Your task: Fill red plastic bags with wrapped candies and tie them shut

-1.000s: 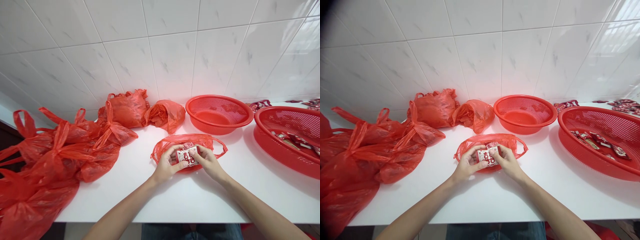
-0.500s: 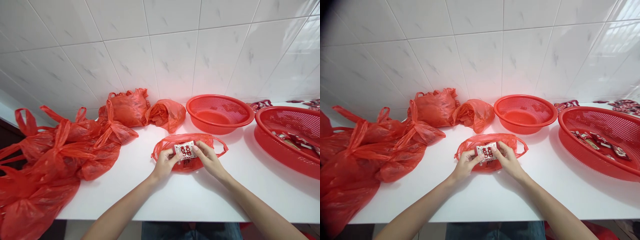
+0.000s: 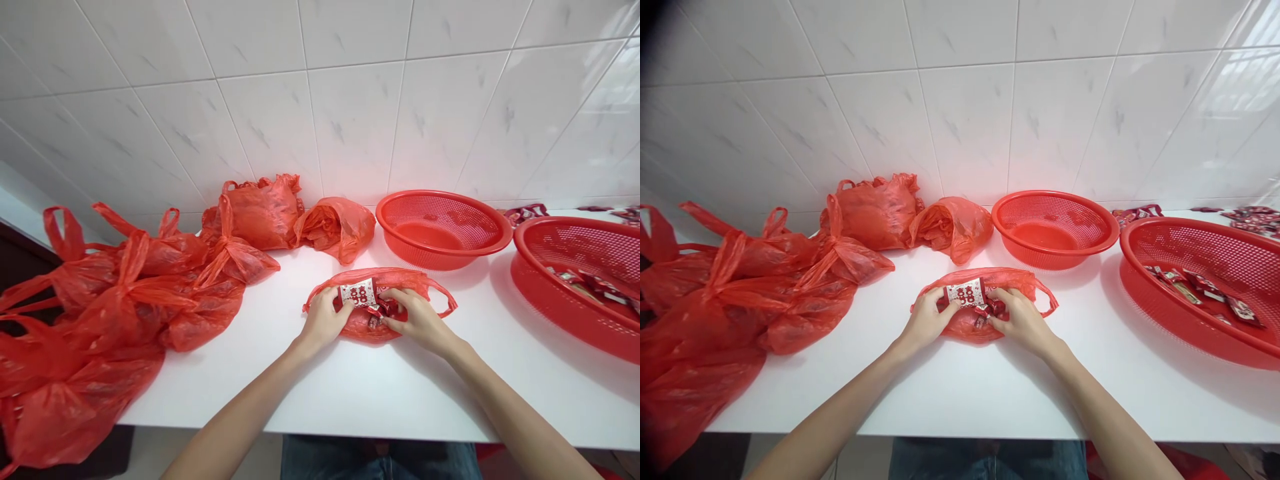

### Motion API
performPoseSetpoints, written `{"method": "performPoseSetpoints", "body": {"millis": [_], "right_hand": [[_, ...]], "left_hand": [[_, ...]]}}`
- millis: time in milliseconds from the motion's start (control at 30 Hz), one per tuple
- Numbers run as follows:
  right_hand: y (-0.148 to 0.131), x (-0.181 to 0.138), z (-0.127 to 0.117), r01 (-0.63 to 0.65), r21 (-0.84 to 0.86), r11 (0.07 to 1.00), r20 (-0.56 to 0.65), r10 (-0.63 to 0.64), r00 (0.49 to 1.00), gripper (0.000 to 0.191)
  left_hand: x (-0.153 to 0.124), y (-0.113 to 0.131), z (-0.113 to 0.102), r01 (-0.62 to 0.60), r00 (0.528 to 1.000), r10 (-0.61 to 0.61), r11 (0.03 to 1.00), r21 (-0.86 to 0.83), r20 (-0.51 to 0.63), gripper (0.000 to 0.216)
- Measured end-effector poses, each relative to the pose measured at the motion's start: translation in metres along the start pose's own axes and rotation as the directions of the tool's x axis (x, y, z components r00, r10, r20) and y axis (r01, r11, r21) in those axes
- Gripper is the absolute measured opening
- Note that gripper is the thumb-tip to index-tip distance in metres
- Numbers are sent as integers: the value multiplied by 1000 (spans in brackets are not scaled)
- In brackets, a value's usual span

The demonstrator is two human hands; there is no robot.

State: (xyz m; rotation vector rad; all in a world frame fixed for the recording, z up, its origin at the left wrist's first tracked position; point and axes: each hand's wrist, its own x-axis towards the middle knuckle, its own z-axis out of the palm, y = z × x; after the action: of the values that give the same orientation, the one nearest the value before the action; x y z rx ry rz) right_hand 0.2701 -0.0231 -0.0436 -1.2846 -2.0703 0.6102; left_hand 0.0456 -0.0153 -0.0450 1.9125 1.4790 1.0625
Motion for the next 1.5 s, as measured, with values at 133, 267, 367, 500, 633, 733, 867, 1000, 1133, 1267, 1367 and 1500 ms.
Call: {"method": "performPoseSetpoints", "body": {"millis": [133, 267, 367, 500, 633, 733, 867, 1000, 1133, 1267, 1367, 1500], "right_hand": [[-5, -2, -2, 4, -4, 1000, 76, -4, 997, 46], [-8, -3, -1, 41, -27, 999, 96, -38, 995, 44], [-7, -3, 3, 46, -56, 997, 99, -40, 994, 40], [-5, -3, 9, 59, -119, 991, 62, -52, 997, 22], [-3, -1, 12, 50, -91, 995, 32, -47, 998, 18], [-4, 0, 12, 72, 49, 996, -59, -69, 996, 22], [-9, 1, 10, 90, 220, 971, -159, -55, 986, 18], [-13, -1, 8, 96, 253, 963, -196, -46, 980, 16], [-13, -3, 11, 207, 187, 960, -222, -164, 961, 11], [-11, -4, 15, 313, 129, 941, -217, -282, 935, 19], [-10, -5, 16, 316, 132, 940, -236, -279, 931, 34], [-12, -4, 14, 186, 256, 949, -261, -118, 958, 36]], "left_hand": [[-2, -3, 1, -105, 985, 120, 987, 123, -121, 49], [-4, 0, 1, -223, 958, 248, 959, 174, -142, 50], [-8, 6, 2, -348, 930, 359, 928, 130, -76, 28], [-15, 12, 9, -384, 917, 381, 923, 3, 114, 20], [-18, 11, 20, -290, 940, 283, 957, 7, 189, 10], [-18, 9, 23, -237, 954, 232, 971, 6, 191, 9], [-16, 9, 23, -213, 962, 217, 976, -45, 168, 7], [-15, 14, 22, -131, 982, 155, 969, -208, 103, 16], [-14, 19, 21, 147, 979, -44, 831, -537, 200, 30], [-12, 19, 20, 216, 967, -83, 771, -599, 242, 41], [-9, 17, 22, 209, 966, -64, 762, -612, 250, 43], [-9, 14, 24, 197, 963, -32, 763, -616, 268, 44]]}}
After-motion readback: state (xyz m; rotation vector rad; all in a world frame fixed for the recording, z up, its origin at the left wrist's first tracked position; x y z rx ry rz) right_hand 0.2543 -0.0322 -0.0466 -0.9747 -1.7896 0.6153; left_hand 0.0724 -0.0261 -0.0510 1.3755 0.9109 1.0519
